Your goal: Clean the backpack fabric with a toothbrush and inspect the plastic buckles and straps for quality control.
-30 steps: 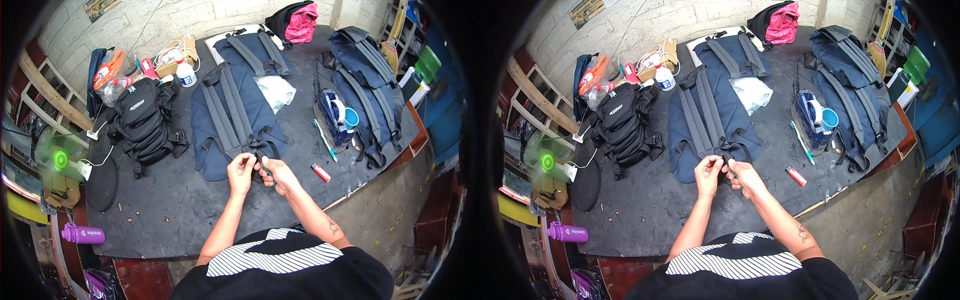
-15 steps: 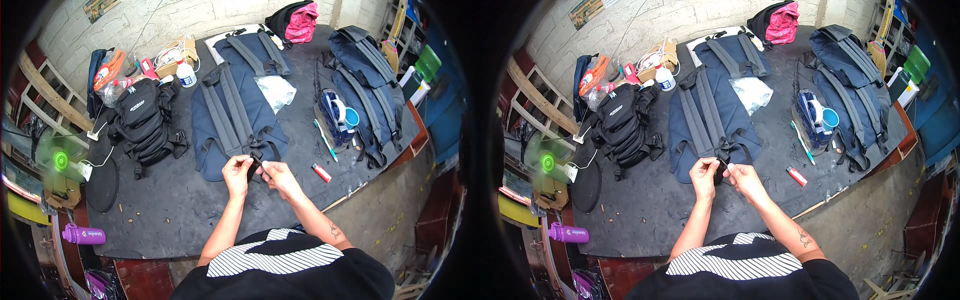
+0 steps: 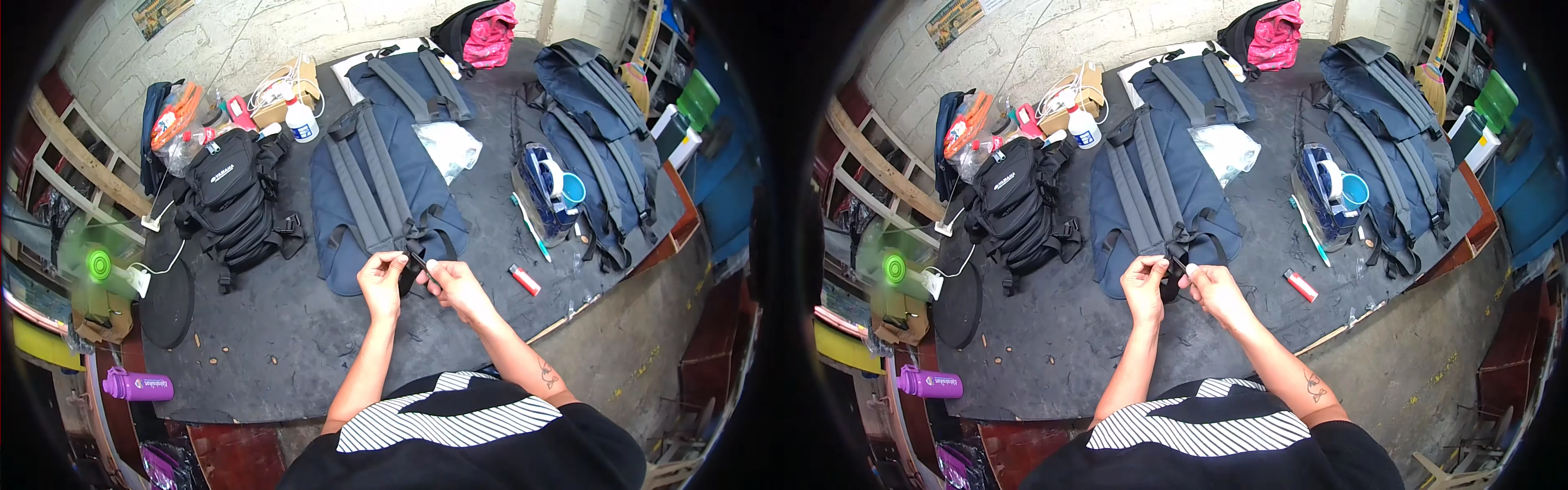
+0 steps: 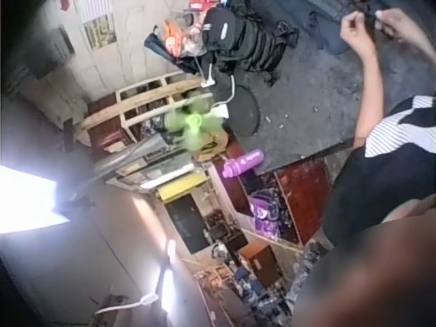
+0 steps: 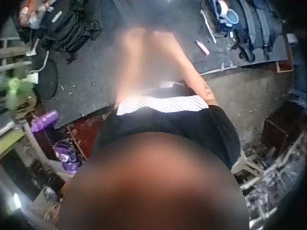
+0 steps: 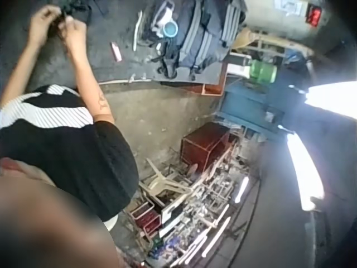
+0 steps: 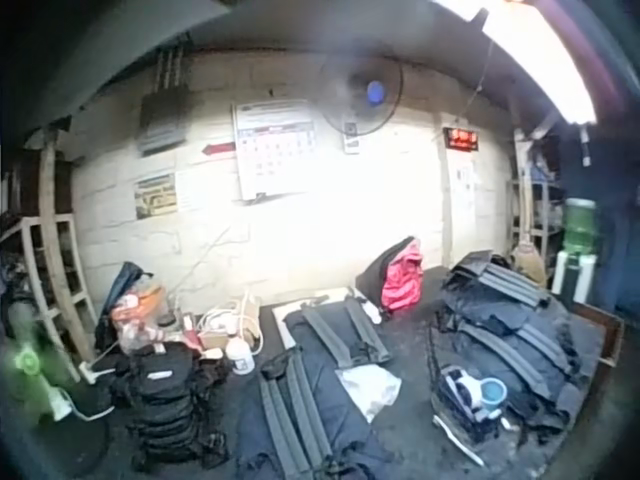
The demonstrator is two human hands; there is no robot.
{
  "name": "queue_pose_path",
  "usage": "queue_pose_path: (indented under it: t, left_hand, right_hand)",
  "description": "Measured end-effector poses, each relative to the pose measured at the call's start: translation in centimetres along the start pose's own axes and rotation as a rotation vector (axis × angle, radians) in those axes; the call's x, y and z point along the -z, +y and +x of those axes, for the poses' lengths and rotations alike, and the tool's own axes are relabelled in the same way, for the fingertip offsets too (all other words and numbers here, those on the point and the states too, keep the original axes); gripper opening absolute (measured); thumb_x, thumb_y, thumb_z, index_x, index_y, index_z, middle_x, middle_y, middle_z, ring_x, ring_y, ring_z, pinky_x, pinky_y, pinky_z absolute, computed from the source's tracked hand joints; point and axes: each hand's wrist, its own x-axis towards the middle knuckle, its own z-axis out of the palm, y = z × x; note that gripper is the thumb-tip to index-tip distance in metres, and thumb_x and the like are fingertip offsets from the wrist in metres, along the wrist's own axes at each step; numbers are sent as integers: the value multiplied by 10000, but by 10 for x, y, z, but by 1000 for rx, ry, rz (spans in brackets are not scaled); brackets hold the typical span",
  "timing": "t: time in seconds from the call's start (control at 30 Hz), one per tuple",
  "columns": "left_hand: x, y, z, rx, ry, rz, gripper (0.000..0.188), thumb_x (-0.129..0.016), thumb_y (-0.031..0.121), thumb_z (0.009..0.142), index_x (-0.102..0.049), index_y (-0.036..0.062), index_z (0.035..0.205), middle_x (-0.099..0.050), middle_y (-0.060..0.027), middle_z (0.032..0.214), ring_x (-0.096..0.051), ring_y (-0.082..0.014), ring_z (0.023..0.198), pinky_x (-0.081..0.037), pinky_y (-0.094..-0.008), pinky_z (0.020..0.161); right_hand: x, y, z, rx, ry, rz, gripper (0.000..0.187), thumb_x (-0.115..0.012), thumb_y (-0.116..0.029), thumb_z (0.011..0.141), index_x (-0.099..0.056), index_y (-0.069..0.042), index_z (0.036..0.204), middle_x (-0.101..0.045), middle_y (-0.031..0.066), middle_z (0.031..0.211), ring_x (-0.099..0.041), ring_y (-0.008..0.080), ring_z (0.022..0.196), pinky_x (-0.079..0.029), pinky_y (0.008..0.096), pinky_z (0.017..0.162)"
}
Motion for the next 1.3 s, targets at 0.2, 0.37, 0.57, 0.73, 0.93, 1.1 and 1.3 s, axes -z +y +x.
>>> queue_pose_path:
  t: [0.2, 0.37, 0.57, 0.73, 0.93, 1.1, 1.3]
  left_hand:
    - [-4, 6, -1, -23, -27, 28, 46, -676, -19, 787, -636, -10, 806, -623, -18, 765, -551, -66, 691, -443, -196, 645]
    - [-4, 9, -2, -131, -45, 136, 69, -687, -25, 759, -620, -27, 776, -628, -45, 767, -560, -96, 710, -452, -219, 663]
    - [-7, 15, -6, -624, -60, 680, 97, -679, -35, 693, -596, -11, 736, -614, -104, 747, -554, -247, 690, -443, -322, 645]
    - [-7, 16, -6, -562, -42, 613, 86, -669, -40, 701, -593, -14, 730, -612, -108, 748, -555, -247, 697, -443, -320, 643]
    - [-8, 8, -9, -343, -16, 441, 58, -651, -21, 769, -594, -14, 772, -605, -47, 745, -546, -138, 690, -436, -250, 651]
    - [1, -2, -1, -55, 2, 142, 41, -633, 12, 832, -595, 14, 818, -584, 16, 747, -511, -42, 671, -407, -180, 629]
    - [1, 1, 2, -52, 9, 148, 40, -635, 7, 829, -600, 7, 810, -581, 17, 740, -512, -42, 669, -407, -181, 613]
  right_hand:
    - [-1, -2, 4, 10, 36, -66, 346, -459, -295, 950, -605, -13, 812, -438, -43, 565, -319, 32, 426, -250, 206, 384]
    - [-1, 0, 6, 9, 46, -73, 354, -472, -294, 940, -609, -12, 776, -446, -38, 554, -351, 42, 431, -278, 213, 389]
    - [0, 6, 10, 19, 77, -73, 320, -524, -265, 915, -613, -17, 734, -445, -41, 537, -363, 38, 453, -279, 207, 412]
    - [1, 6, 13, 83, 78, -27, 302, -568, -231, 888, -619, -18, 681, -471, -37, 532, -363, 35, 481, -279, 207, 448]
    - [5, 27, 26, 227, 118, -117, 302, -565, -238, 894, -610, -13, 698, -455, -43, 527, -339, 35, 452, -259, 216, 422]
    - [14, 8, 18, -137, -115, 136, 340, -497, -300, 934, -592, -13, 778, -438, -41, 565, -316, 34, 421, -241, 216, 391]
    - [12, 0, 18, -152, -97, 11, 377, -437, -330, 953, -589, -10, 824, -439, -31, 594, -316, 36, 410, -243, 213, 379]
